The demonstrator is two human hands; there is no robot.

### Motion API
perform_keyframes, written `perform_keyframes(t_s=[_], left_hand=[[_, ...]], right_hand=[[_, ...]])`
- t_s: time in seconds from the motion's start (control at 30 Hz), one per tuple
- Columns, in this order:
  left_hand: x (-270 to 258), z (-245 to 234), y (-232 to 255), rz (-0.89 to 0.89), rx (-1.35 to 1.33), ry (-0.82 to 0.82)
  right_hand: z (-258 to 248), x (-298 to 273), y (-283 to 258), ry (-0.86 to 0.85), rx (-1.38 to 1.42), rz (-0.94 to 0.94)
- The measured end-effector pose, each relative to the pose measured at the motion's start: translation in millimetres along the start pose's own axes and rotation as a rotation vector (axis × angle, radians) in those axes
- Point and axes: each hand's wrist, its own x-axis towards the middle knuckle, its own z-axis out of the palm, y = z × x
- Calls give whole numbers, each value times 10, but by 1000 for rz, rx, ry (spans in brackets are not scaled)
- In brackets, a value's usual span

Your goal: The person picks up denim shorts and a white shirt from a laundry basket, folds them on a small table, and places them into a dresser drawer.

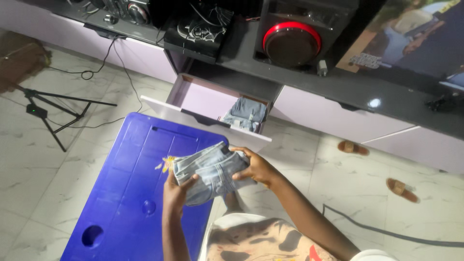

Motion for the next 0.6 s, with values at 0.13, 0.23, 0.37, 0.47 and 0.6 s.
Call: perform_keyframes(t_s=[0.13,0.23,0.37,0.47,0.6], left_hand=[[450,343,136,-68,46,-36],[611,580,163,-84,64,-69],[790,958,292,-123,91,-73],[865,1256,294,-163,147,-93],[1050,1768,200,-84,126,-38]], right_hand=[[-323,346,-117,2,-17,30],[-593,588,-81,46,39,14],[-1017,874,-145,67,1,105],[-1339,1136,-229,36,-140,160],[-1847,1716,-424,-52,-275,159]])
